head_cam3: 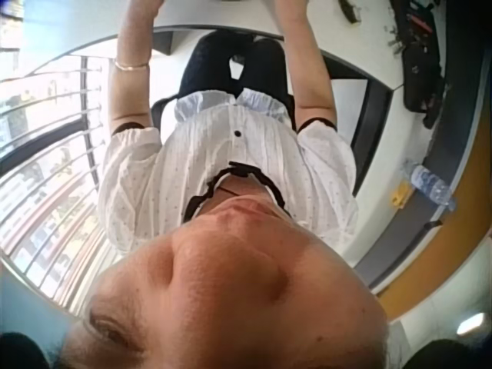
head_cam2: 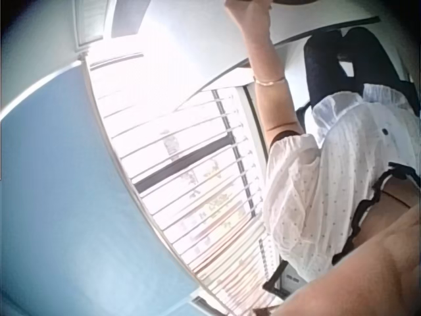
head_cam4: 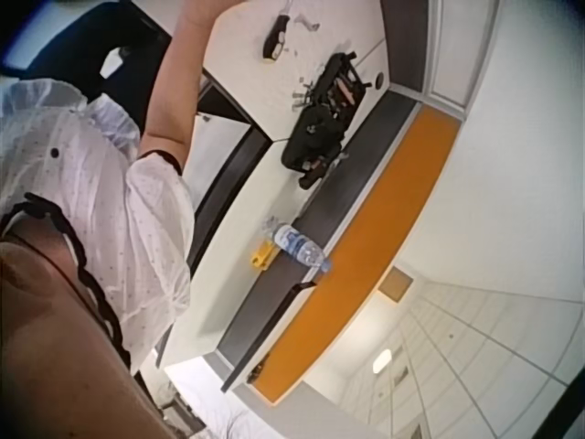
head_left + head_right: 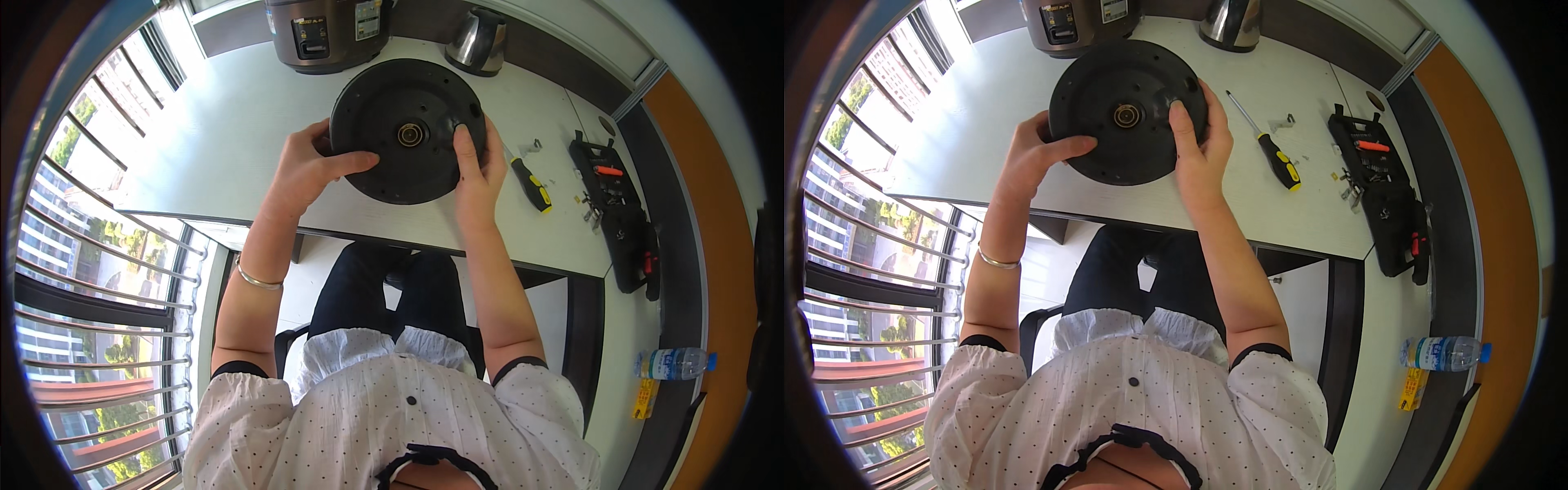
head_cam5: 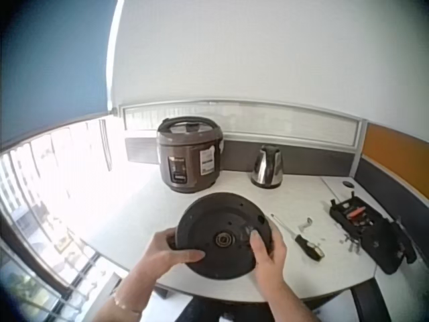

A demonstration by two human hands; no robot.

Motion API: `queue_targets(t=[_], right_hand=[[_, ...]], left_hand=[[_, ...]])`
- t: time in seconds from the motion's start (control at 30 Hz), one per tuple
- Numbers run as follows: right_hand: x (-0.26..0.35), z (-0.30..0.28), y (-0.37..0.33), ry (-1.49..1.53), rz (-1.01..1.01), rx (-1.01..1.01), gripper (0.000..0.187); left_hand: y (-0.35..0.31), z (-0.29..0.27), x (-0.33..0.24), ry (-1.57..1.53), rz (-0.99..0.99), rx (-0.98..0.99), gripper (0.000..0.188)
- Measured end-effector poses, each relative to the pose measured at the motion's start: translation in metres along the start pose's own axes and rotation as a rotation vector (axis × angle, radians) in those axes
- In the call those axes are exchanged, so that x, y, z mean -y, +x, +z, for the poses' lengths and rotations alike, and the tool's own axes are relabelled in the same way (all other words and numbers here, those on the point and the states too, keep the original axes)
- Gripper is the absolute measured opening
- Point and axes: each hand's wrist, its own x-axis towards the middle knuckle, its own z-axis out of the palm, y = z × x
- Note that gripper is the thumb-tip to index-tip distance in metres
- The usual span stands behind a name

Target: The person assembles an electric kettle by hand, inserting internal components into the base, attaching the main kettle body, and securing the base plate with screws using a screwdriver.

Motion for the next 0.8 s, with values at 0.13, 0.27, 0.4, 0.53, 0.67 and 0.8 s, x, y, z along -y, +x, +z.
queue_targets(t=[0.13, 0.27, 0.4, 0.53, 0.67, 0.8], right_hand=[[0.0026, -0.0012, -0.0003, 0.037, 0.023, 0.003, 0.050], [0.0018, -0.0034, 0.0007, 0.045, 0.026, 0.012, 0.049], [0.0004, -0.0019, 0.0011, 0.027, 0.025, 0.006, 0.048], [0.0039, -0.0019, 0.0002, 0.021, 0.028, 0.008, 0.048], [0.0029, -0.0047, 0.0016, 0.024, 0.021, 0.025, 0.048], [0.0015, -0.0043, 0.0022, 0.056, -0.005, 0.040, 0.050]], left_hand=[[-0.0005, -0.0010, 0.0014, 0.002, -0.009, 0.001, 0.046], [0.0009, -0.0006, 0.0040, -0.026, 0.002, 0.012, 0.049], [0.0010, -0.0022, 0.0025, -0.035, -0.015, 0.020, 0.050], [0.0006, -0.0023, 0.0010, -0.024, -0.035, 0.021, 0.051], [-0.0012, 0.0003, -0.0026, -0.026, -0.029, 0.006, 0.052], [-0.0018, 0.0011, -0.0031, -0.028, -0.022, 0.001, 0.050]])
